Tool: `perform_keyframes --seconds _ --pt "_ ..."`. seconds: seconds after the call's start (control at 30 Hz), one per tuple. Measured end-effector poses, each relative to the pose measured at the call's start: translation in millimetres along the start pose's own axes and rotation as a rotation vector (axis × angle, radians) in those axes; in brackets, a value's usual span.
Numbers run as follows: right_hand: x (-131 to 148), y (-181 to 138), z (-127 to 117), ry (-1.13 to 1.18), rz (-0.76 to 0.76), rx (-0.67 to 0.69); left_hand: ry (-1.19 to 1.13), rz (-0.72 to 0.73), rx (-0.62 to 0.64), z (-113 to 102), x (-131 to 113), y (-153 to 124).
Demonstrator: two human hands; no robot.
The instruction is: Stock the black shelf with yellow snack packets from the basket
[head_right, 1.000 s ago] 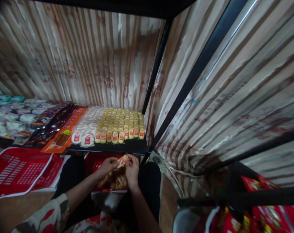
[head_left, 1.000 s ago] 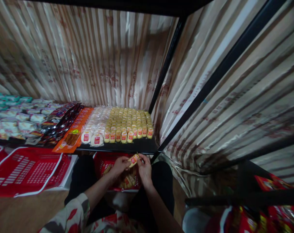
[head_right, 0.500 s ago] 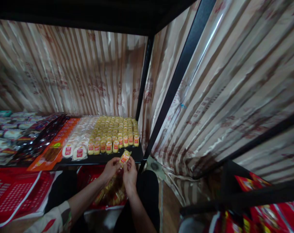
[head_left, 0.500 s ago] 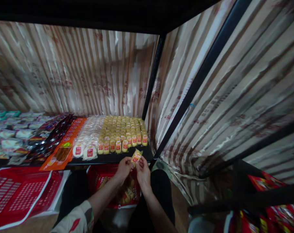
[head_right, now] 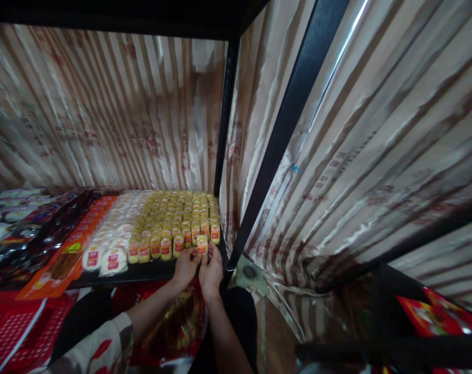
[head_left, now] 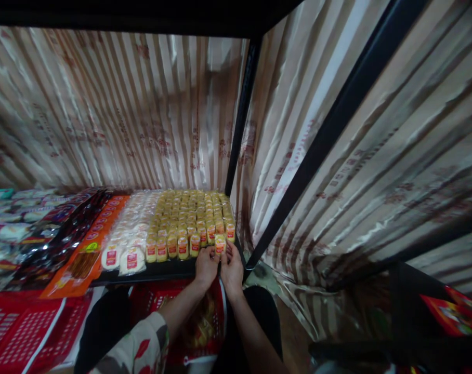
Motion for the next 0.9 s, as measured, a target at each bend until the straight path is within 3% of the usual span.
perform_keyframes --seconds 0.17,0.37,0.7,0.9 --pt "-2 6 -4 -0.116 -0.065 -0.102 -0.080 -0.072 -0.031 21 4 16" --pt "-7 6 1 -0.166 -0.156 -0.078 -0.044 -0.109 -0.072 23 -2 24" --pt "-9 5 8 -0.244 -0.254 -0.038 -0.117 -0.087 -0.066 26 -2 22" --pt "-9 4 8 -0.251 -0.228 -0.036 -0.079 0.039 -0.116 23 -4 22"
Point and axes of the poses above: each hand's wrist, its own y-axis towards the middle knuckle, its own z-axis out of the palm, x = y × z, the point moved 9 cm from there along y, towards the middle knuckle, and after that the axes turned 9 degrees about -x, right-handed, at the moved point
